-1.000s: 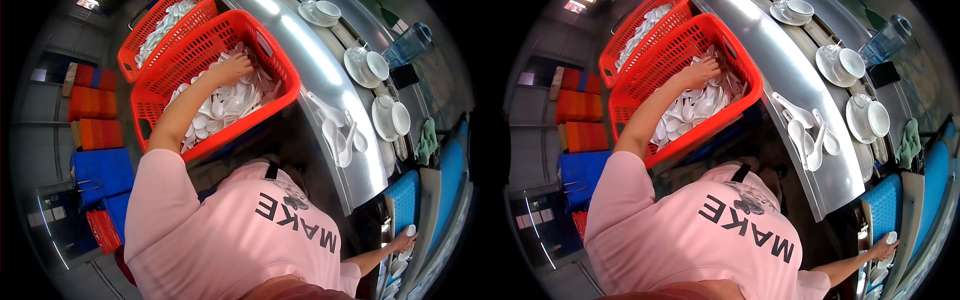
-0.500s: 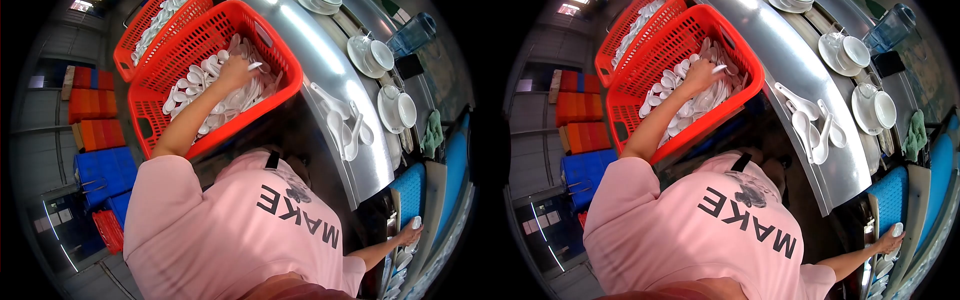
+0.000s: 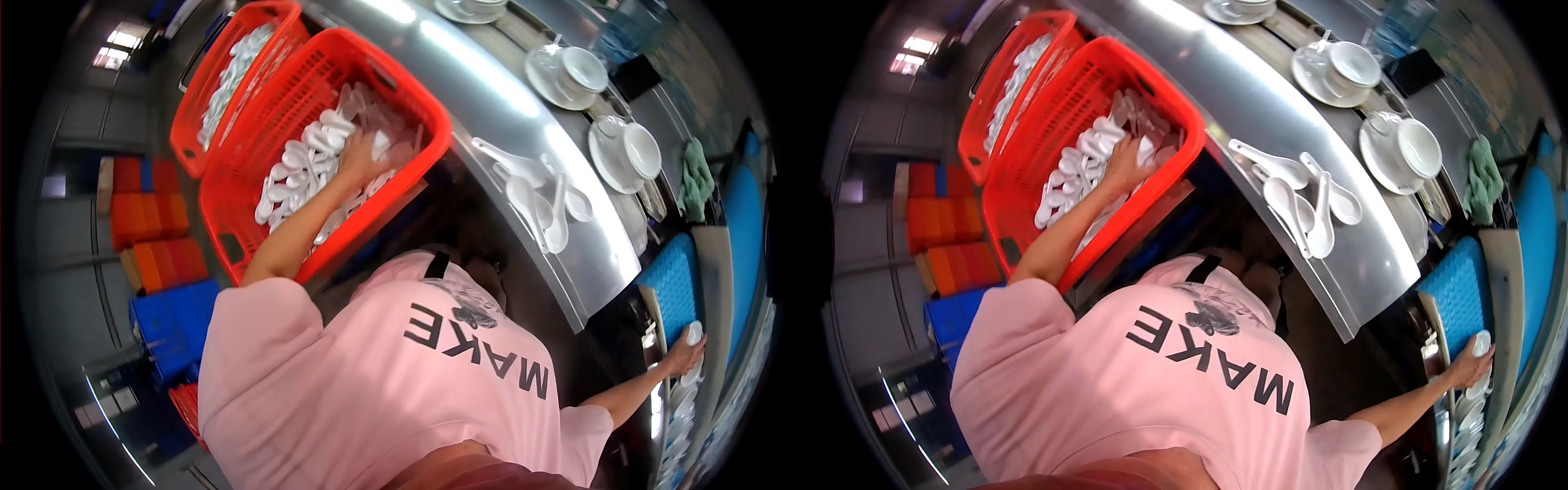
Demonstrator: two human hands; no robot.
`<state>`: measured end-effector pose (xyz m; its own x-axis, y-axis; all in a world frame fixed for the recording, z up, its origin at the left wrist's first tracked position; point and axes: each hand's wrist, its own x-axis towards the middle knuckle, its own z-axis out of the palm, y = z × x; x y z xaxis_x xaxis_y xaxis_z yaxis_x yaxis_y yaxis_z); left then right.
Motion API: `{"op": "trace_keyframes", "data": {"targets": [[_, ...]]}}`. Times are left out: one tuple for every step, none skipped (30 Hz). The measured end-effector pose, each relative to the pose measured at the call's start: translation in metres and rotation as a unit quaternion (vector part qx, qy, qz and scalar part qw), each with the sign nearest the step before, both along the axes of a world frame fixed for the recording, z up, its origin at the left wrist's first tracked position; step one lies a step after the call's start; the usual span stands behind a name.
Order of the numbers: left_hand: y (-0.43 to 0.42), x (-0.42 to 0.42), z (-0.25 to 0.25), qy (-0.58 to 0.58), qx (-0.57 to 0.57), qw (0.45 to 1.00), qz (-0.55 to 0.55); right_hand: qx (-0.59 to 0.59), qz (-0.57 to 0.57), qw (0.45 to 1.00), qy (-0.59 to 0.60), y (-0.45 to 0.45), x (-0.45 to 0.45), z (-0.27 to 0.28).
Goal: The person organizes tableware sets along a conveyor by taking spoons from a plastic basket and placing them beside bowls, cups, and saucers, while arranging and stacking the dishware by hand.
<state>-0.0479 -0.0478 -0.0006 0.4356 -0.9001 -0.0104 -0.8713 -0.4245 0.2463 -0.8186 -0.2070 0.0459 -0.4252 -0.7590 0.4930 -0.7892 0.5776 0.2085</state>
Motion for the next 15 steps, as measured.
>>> {"op": "trace_keyframes", "data": {"targets": [[0.004, -0.001, -0.007, -0.007, -0.026, 0.999, -0.031, -0.017, 0.039, 0.999, 0.026, -0.001, -0.009, -0.005], [0.012, -0.005, -0.011, 0.024, -0.078, 0.994, -0.075, -0.041, 0.071, 0.997, 0.009, -0.003, -0.018, -0.01], [0.017, -0.007, -0.021, 0.056, -0.095, 0.988, -0.104, -0.07, 0.133, 0.988, 0.025, -0.004, -0.037, -0.022], [0.017, -0.009, -0.027, 0.076, -0.104, 0.985, -0.114, -0.114, 0.176, 0.978, -0.012, -0.001, -0.031, -0.021], [0.028, 0.003, -0.044, 0.048, -0.111, 0.979, -0.162, -0.134, 0.2, 0.97, -0.037, 0.002, -0.017, -0.014], [0.03, 0.001, -0.044, 0.11, -0.109, 0.975, -0.157, -0.145, 0.196, 0.969, -0.041, 0.005, -0.006, -0.008], [0.031, -0.008, -0.033, 0.077, -0.124, 0.967, -0.209, -0.139, 0.166, 0.976, -0.007, 0.005, -0.007, -0.009], [0.04, 0.02, -0.073, 0.082, -0.087, 0.972, -0.204, -0.158, 0.139, 0.977, -0.019, 0.005, -0.002, -0.007], [0.045, 0.054, -0.123, 0.092, -0.059, 0.978, -0.179, -0.156, 0.145, 0.977, -0.008, 0.007, -0.002, -0.008], [0.037, 0.065, -0.137, 0.41, -0.09, 0.898, 0.135, -0.121, 0.038, 0.991, 0.042, 0.007, 0.014, -0.002], [0.033, 0.055, -0.125, 0.404, -0.099, 0.894, 0.168, -0.079, -0.023, 0.994, 0.065, 0.004, 0.008, -0.007], [0.028, 0.041, -0.104, 0.33, -0.085, 0.932, 0.124, -0.072, -0.071, 0.994, 0.042, 0.002, 0.011, -0.008], [0.026, 0.032, -0.089, 0.263, -0.072, 0.958, 0.09, -0.06, -0.094, 0.993, 0.026, 0.0, 0.01, -0.01], [0.023, 0.027, -0.084, 0.233, -0.068, 0.967, 0.074, -0.053, -0.113, 0.992, 0.004, -0.002, 0.01, -0.012], [0.019, 0.023, -0.079, 0.21, -0.063, 0.974, 0.062, -0.057, -0.118, 0.991, -0.009, 0.001, 0.014, -0.011]]}}
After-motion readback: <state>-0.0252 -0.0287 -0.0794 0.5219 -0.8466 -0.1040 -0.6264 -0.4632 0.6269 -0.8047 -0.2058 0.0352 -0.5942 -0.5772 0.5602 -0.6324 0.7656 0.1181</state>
